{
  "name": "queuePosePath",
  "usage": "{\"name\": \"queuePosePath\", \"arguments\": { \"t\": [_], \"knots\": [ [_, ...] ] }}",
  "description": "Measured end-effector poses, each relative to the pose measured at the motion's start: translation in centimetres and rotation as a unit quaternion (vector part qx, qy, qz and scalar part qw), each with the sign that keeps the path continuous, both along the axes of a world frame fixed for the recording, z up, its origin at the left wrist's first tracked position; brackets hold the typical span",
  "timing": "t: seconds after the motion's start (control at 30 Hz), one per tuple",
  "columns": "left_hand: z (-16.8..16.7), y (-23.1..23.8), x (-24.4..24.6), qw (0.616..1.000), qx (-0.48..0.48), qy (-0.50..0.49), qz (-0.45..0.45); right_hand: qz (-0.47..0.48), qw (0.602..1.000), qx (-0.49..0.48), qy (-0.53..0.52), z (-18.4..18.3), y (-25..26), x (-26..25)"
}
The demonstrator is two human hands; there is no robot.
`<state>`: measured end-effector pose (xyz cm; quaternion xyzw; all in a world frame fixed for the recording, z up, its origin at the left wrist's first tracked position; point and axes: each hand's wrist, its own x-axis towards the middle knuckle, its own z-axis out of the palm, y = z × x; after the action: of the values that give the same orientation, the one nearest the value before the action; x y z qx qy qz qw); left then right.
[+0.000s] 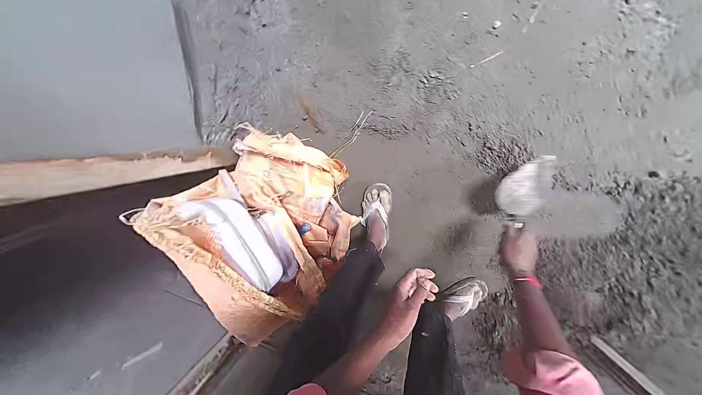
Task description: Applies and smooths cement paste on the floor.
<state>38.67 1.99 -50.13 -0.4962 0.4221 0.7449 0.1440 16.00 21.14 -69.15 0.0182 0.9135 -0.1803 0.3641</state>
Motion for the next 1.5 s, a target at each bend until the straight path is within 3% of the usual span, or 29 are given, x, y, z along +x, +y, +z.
{"name": "queuePosePath", "arguments": {
  "t": [0.1,0.17,0.23,0.3,0.4,0.5,0.57,0.63,0.73,0.8,0.87,0.93,1.0,1.1,1.2,1.3,1.4,1.43,1.5],
  "knots": [
    [-0.4,0.0,0.0,0.998,-0.013,-0.027,0.058,0.204,0.973,0.043,-0.097,0.9,-11.5,7.9],
    [-0.6,-0.8,-0.3,0.995,-0.038,-0.041,0.082,0.266,0.950,0.044,-0.155,-0.8,-17.9,12.0],
    [-0.4,-1.7,-0.3,0.991,-0.059,-0.053,0.106,0.267,0.949,0.041,-0.163,-2.2,-21.7,13.6],
    [-0.5,-2.9,-0.4,0.989,-0.065,-0.059,0.121,0.172,0.977,0.022,-0.123,-3.0,-22.6,11.1],
    [0.8,-3.4,-0.6,0.989,-0.039,-0.070,0.122,-0.045,0.997,-0.007,-0.064,-3.8,-16.5,2.0],
    [0.3,-4.4,-1.3,0.990,-0.038,-0.052,0.124,-0.287,0.953,-0.092,-0.022,-5.4,-7.8,-7.5],
    [0.8,-3.9,-1.2,0.990,-0.021,-0.056,0.127,-0.378,0.921,-0.088,0.033,-4.2,-3.1,-9.8],
    [0.5,-4.0,-1.8,0.990,-0.022,-0.052,0.131,-0.290,0.954,-0.047,0.063,-3.5,-2.0,-8.2],
    [0.4,-3.9,-1.9,0.983,-0.074,-0.062,0.155,0.003,1.000,0.010,0.002,-2.5,-8.5,2.1],
    [-0.1,-4.3,-2.4,0.972,-0.118,-0.065,0.193,0.173,0.983,0.036,-0.048,-0.7,-15.9,9.1],
    [-0.6,-5.4,-2.6,0.956,-0.181,-0.059,0.222,0.281,0.948,0.067,-0.133,0.3,-23.7,13.9],
    [-0.5,-6.3,-2.2,0.946,-0.221,-0.070,0.227,0.336,0.922,0.066,-0.182,-0.6,-29.5,16.7],
    [-0.3,-6.9,-1.8,0.934,-0.249,-0.091,0.240,0.345,0.922,0.034,-0.170,-2.3,-33.2,17.2],
    [-0.7,-8.1,-1.5,0.923,-0.271,-0.121,0.246,0.275,0.953,0.009,-0.131,-3.8,-36.9,13.9],
    [-0.7,-9.0,-1.7,0.921,-0.261,-0.144,0.252,0.155,0.984,-0.009,-0.089,-3.5,-37.0,5.5],
    [-0.5,-9.3,-2.0,0.924,-0.234,-0.145,0.266,-0.050,0.994,-0.090,-0.029,-5.0,-30.3,-4.7],
    [-0.6,-9.7,-2.3,0.927,-0.222,-0.131,0.274,-0.287,0.949,-0.121,0.046,-5.0,-22.9,-11.8],
    [-0.6,-9.8,-2.4,0.928,-0.218,-0.130,0.273,-0.279,0.951,-0.097,0.089,-5.0,-20.6,-12.4],
    [-0.4,-9.9,-2.9,0.932,-0.207,-0.134,0.267,-0.112,0.986,-0.030,0.119,-3.4,-18.9,-9.5]
  ]
}}
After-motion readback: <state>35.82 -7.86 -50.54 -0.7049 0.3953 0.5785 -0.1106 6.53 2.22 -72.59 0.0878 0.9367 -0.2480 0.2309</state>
